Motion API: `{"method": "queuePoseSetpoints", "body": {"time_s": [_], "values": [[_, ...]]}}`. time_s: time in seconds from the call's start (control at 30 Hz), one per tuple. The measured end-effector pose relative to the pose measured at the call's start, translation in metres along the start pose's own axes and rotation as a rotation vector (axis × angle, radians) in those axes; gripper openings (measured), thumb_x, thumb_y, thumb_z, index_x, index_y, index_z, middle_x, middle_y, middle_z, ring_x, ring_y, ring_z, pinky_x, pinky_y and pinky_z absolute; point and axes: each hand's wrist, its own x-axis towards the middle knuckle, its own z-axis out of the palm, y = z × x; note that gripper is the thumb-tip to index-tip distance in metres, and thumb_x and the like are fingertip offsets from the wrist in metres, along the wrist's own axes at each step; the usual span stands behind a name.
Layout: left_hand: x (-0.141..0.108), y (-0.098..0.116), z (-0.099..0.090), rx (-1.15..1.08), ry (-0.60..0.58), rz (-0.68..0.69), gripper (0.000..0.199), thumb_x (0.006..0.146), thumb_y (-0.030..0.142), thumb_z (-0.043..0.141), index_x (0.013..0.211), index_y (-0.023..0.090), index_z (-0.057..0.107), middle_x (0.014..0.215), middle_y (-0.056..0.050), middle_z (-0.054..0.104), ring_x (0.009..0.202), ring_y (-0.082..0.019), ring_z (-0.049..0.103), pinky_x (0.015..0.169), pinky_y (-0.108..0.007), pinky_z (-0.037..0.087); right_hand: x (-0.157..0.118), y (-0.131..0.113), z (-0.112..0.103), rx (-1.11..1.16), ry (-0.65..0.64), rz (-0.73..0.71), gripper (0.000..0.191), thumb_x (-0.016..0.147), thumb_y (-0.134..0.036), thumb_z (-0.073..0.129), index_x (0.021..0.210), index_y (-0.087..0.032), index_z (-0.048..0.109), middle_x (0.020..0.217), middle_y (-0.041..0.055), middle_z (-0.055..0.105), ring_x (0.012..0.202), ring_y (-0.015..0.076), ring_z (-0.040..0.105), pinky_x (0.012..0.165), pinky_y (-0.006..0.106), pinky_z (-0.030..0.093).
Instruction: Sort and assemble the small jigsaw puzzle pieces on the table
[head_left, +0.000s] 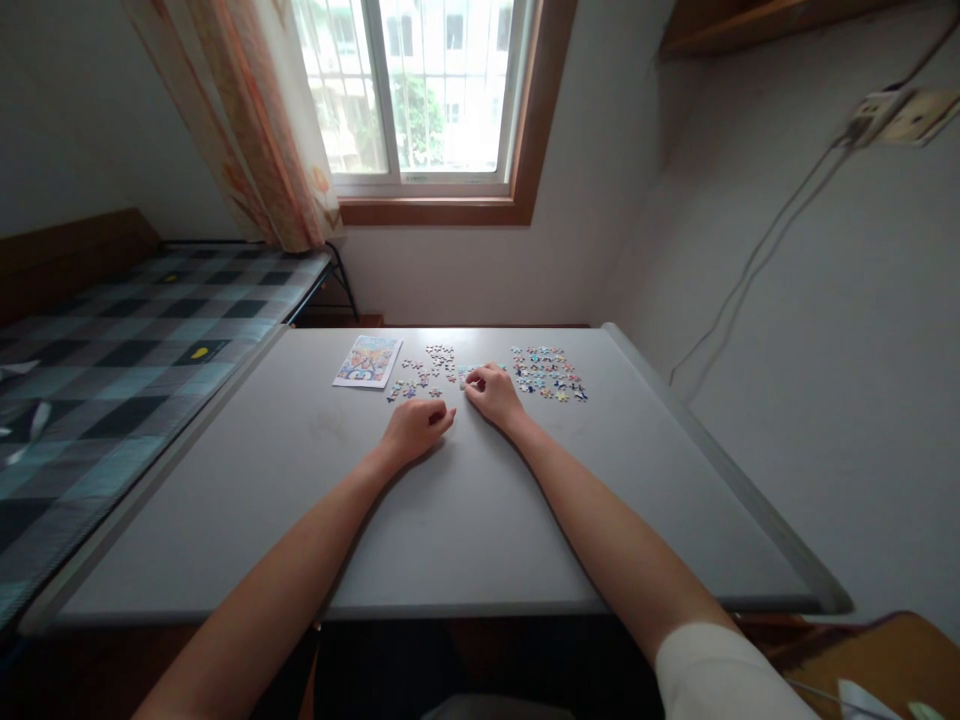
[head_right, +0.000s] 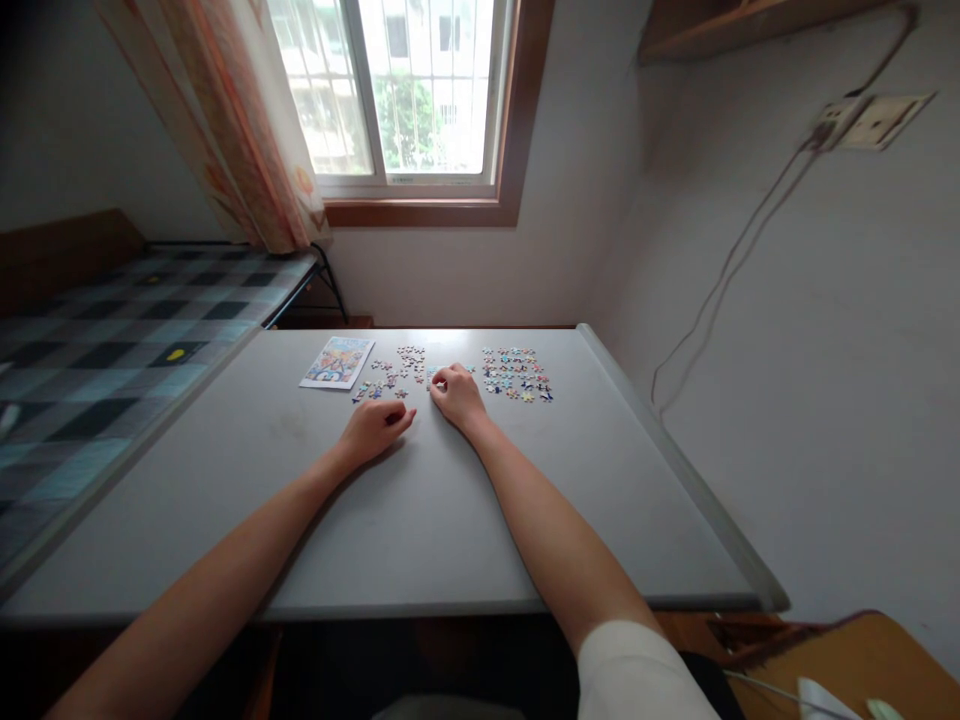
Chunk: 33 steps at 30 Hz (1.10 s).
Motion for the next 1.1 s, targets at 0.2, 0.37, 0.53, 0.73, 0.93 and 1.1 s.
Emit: {"method": "queuePoseSetpoints", "body": {"time_s": [0.2, 0.37, 0.53, 0.73, 0.93, 1.1], "values": [[0.0003, 0.0007, -0.0001, -0.002, 0.004, 0.003, 0.039, 0.085, 0.039, 0.045, 0.052, 0.017, 0.048, 0.049, 0.003, 0.045, 0.048, -0.009, 0.032, 0.053, -0.023, 0.025, 0.0001, -0.0001, 0.0002, -0.005, 0.000, -0.003, 0.007, 0.075, -0.015, 0.058, 0.075, -0.017, 0.065, 0.078, 0.0022, 0.055, 0.072, 0.0126, 0.053, 0.076, 0.026, 0.043], [0.0002, 0.0002, 0.0000, -0.004, 0.006, 0.008, 0.039, 0.085, 0.039, 0.044, 0.052, 0.017, 0.048, 0.049, 0.003, 0.044, 0.048, -0.009, 0.031, 0.052, -0.023, 0.024, -0.0006, -0.0003, 0.0001, -0.014, -0.003, -0.012, 0.009, 0.076, -0.015, 0.057, 0.077, -0.017, 0.065, 0.080, 0.0023, 0.054, 0.072, 0.0127, 0.053, 0.077, 0.026, 0.044], [0.0000, -0.0008, 0.0010, -0.006, 0.003, 0.015, 0.040, 0.085, 0.039, 0.044, 0.052, 0.017, 0.047, 0.049, 0.003, 0.044, 0.048, -0.009, 0.032, 0.052, -0.023, 0.024, -0.0028, -0.0012, 0.0015, -0.064, -0.004, -0.090, 0.014, 0.077, -0.013, 0.054, 0.080, -0.019, 0.067, 0.083, 0.0032, 0.056, 0.078, 0.0146, 0.053, 0.079, 0.027, 0.043], [0.0001, 0.0002, 0.0009, -0.018, 0.003, 0.021, 0.039, 0.084, 0.039, 0.046, 0.052, 0.017, 0.045, 0.048, 0.004, 0.041, 0.047, -0.008, 0.032, 0.052, -0.023, 0.023, -0.0040, -0.0033, 0.0023, -0.099, -0.050, -0.150, 0.018, 0.080, -0.013, 0.051, 0.081, -0.019, 0.068, 0.086, 0.0046, 0.059, 0.083, 0.0158, 0.054, 0.083, 0.028, 0.042], [0.0001, 0.0008, 0.0001, -0.029, 0.000, 0.014, 0.038, 0.084, 0.038, 0.046, 0.052, 0.017, 0.046, 0.048, 0.003, 0.042, 0.048, -0.009, 0.031, 0.052, -0.024, 0.023, -0.0017, -0.0055, 0.0024, -0.120, -0.087, -0.139, 0.019, 0.080, -0.012, 0.049, 0.083, -0.018, 0.067, 0.088, 0.0057, 0.058, 0.084, 0.0163, 0.053, 0.084, 0.029, 0.041], [-0.0001, 0.0007, -0.0002, -0.025, -0.001, 0.010, 0.038, 0.083, 0.038, 0.045, 0.052, 0.017, 0.048, 0.049, 0.002, 0.043, 0.048, -0.009, 0.031, 0.052, -0.024, 0.024, -0.0031, -0.0075, 0.0022, -0.113, -0.086, -0.138, 0.020, 0.080, -0.012, 0.048, 0.086, -0.017, 0.067, 0.089, 0.0064, 0.057, 0.086, 0.0173, 0.052, 0.086, 0.030, 0.041]]}}
